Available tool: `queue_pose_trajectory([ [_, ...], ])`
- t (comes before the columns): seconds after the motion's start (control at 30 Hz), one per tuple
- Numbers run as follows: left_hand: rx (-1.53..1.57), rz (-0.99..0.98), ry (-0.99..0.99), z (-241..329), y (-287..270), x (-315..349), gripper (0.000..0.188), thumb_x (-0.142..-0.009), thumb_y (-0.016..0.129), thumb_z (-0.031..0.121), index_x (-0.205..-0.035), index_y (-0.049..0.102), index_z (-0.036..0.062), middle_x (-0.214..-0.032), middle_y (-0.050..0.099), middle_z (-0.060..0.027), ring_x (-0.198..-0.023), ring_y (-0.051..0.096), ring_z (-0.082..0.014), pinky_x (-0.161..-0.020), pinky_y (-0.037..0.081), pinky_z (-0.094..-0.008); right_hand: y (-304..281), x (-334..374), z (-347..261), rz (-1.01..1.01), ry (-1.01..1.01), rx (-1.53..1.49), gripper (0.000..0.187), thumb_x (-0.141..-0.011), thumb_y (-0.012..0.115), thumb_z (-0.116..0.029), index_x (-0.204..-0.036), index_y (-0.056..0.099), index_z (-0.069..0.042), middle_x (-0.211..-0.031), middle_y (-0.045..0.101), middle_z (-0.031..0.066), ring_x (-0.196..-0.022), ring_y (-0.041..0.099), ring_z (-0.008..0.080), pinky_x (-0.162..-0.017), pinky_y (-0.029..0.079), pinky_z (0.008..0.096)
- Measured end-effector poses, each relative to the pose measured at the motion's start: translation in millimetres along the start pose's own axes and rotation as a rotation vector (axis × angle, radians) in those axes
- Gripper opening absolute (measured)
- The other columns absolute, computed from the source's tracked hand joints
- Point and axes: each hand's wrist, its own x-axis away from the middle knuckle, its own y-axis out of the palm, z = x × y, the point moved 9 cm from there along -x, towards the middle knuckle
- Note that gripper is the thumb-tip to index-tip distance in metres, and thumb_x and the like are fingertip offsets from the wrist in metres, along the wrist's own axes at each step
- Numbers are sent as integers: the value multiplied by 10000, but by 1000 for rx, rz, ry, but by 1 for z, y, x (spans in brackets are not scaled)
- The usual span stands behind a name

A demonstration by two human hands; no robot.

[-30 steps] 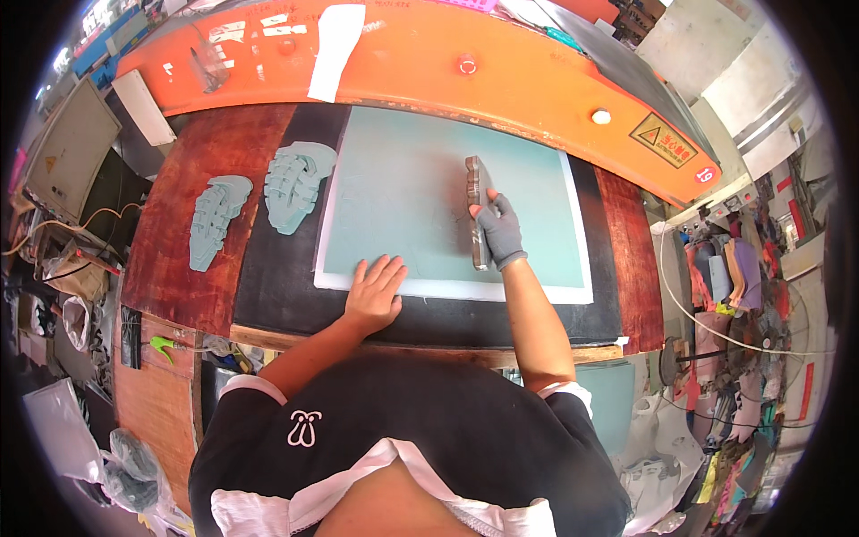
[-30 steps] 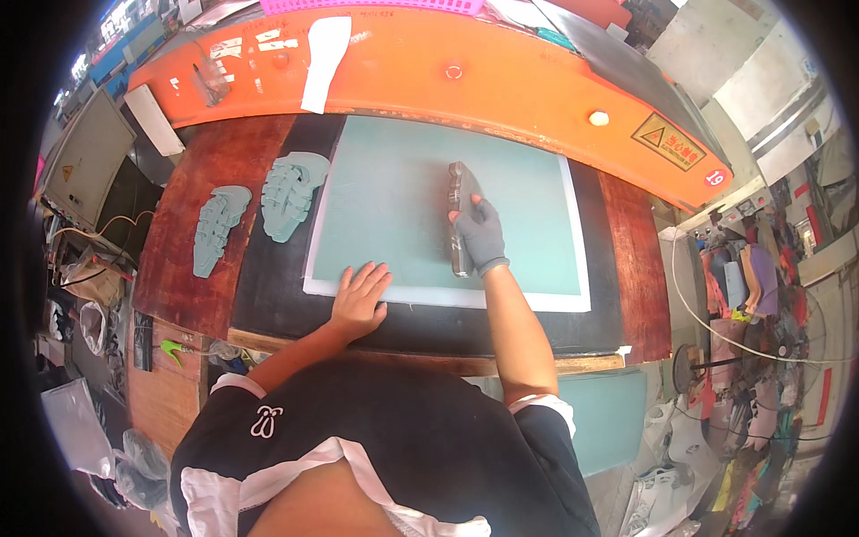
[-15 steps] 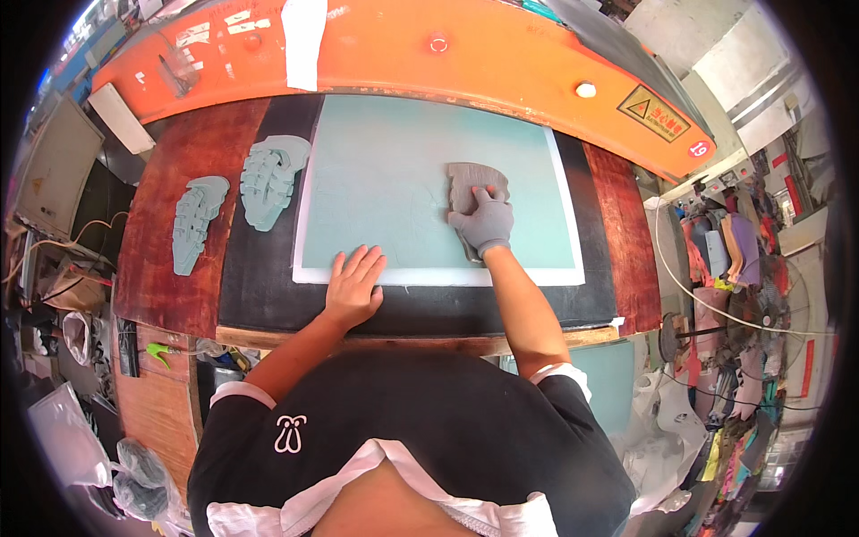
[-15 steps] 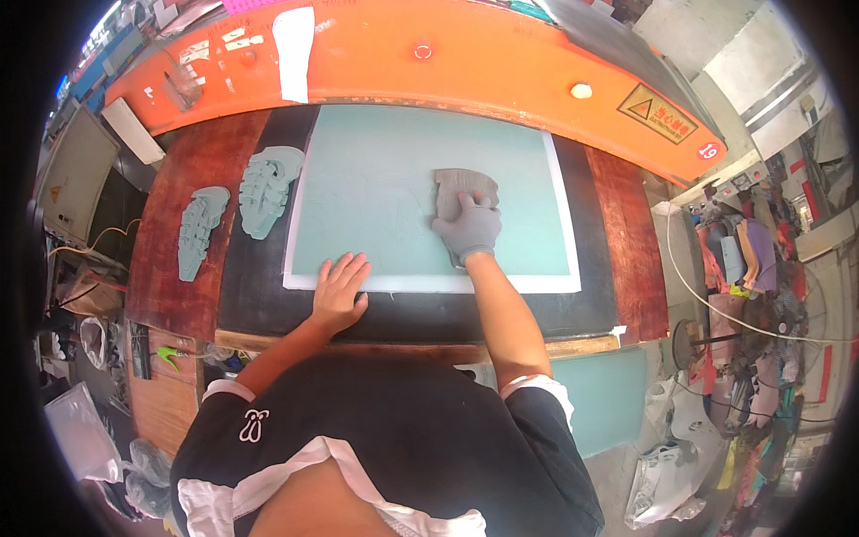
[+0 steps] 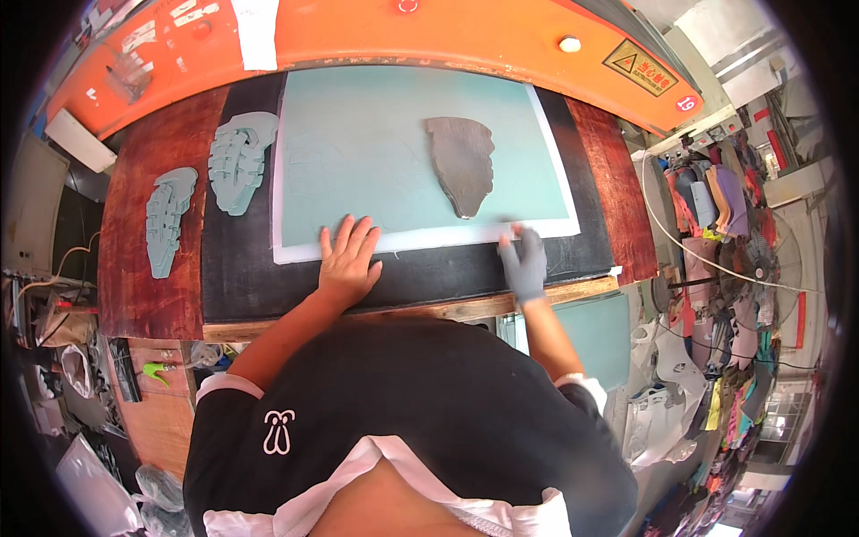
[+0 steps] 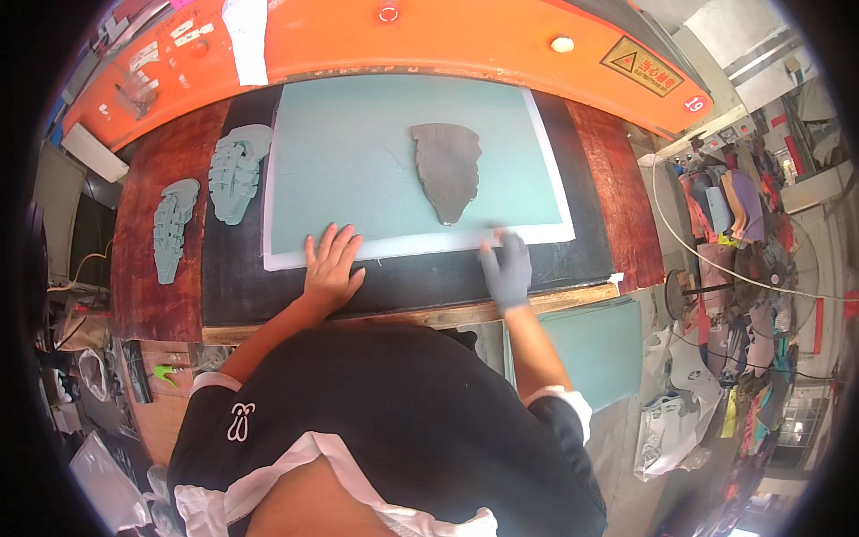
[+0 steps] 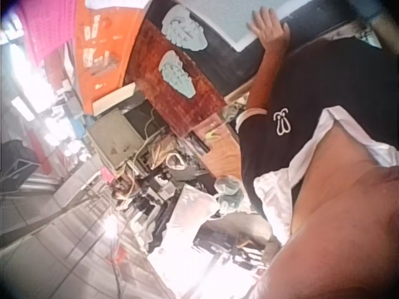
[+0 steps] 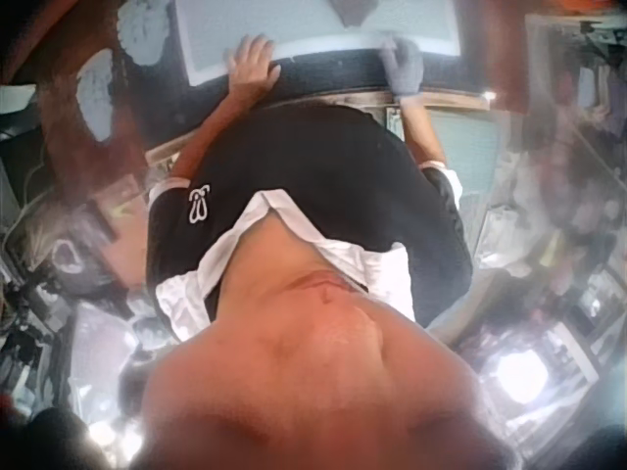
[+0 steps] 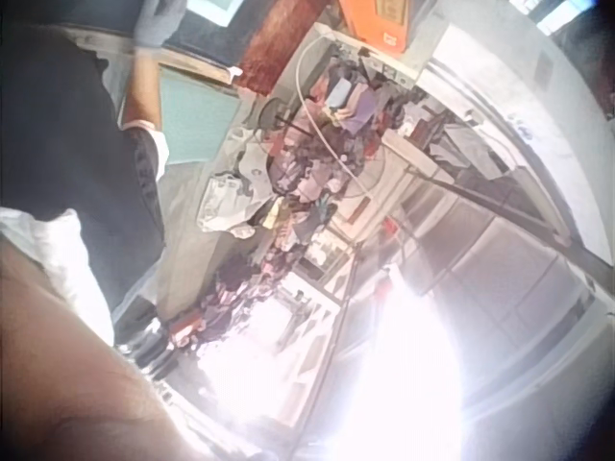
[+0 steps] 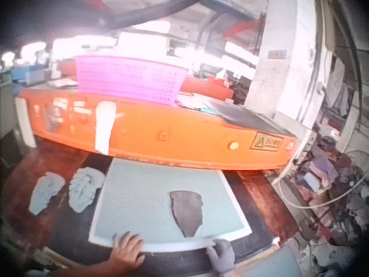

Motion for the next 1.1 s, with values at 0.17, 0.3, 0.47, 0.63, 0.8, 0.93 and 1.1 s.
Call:
queue_pose_trajectory([
  [0.17, -37, -30, 11, -31, 14, -42, 586, -737, 676, 244, -1261, 475, 78, -1372, 396, -95, -1314, 296, -310, -1033, 186, -613, 14, 25, -13, 18, -229, 197, 119, -717, 661, -127, -779, 570, -85, -755, 570, 104, -679, 549, 313, -611, 456, 412],
  [0.3, -49, -111, -20, -65, 26, -104, 602, -736, 677, 260, -1270, 466, 80, -1388, 374, -94, -1323, 275, -312, -1050, 156, -602, 38, -40, -5, 92, -288, 212, 118, -694, 663, -139, -744, 560, -110, -708, 550, 92, -627, 536, 301, -558, 445, 413],
  [0.47, -53, -13, 33, -58, 35, -162, 326, -748, 659, 250, -1001, 571, 66, -1076, 511, -117, -1028, 478, -305, -862, 370, -482, 84, -130, 17, -10, -254, 82, 129, -766, 619, -189, -697, 566, -93, -677, 542, 108, -629, 543, 327, -570, 446, 421],
  [0.63, 10, 148, -46, -64, 52, -212, 190, -766, 630, 244, -703, 558, 79, -773, 500, -82, -775, 515, -289, -677, 424, -431, 51, -285, 83, 95, 55, -315, 238, -903, 524, -229, -778, 584, -35, -738, 572, 165, -670, 561, 295, -626, 442, 363],
  [0.8, -78, 201, -124, -109, 63, -277, 195, -748, 636, 239, -671, 538, 88, -773, 507, -84, -783, 521, -291, -674, 426, -424, -10, -412, 132, 348, 41, -457, 292, -952, 429, -240, -793, 521, -14, -681, 501, 39, -646, 457, 133, -593, 396, 310],
  [0.93, -116, 217, -133, -124, 63, -306, 187, -731, 636, 232, -659, 533, 93, -759, 504, -80, -782, 528, -286, -661, 431, -423, 47, -372, 148, 109, 109, -308, 249, -943, 476, -244, -818, 552, -43, -704, 537, 83, -645, 521, 164, -617, 436, 302],
  [1.1, -120, 251, -72, -121, 54, -311, 162, -717, 647, 182, -671, 530, 78, -749, 503, -89, -747, 532, -294, -629, 448, -418, 101, -316, 94, -20, -457, 214, 219, -744, 657, -304, -771, 609, -92, -697, 583, 110, -701, 572, 316, -645, 460, 420],
])
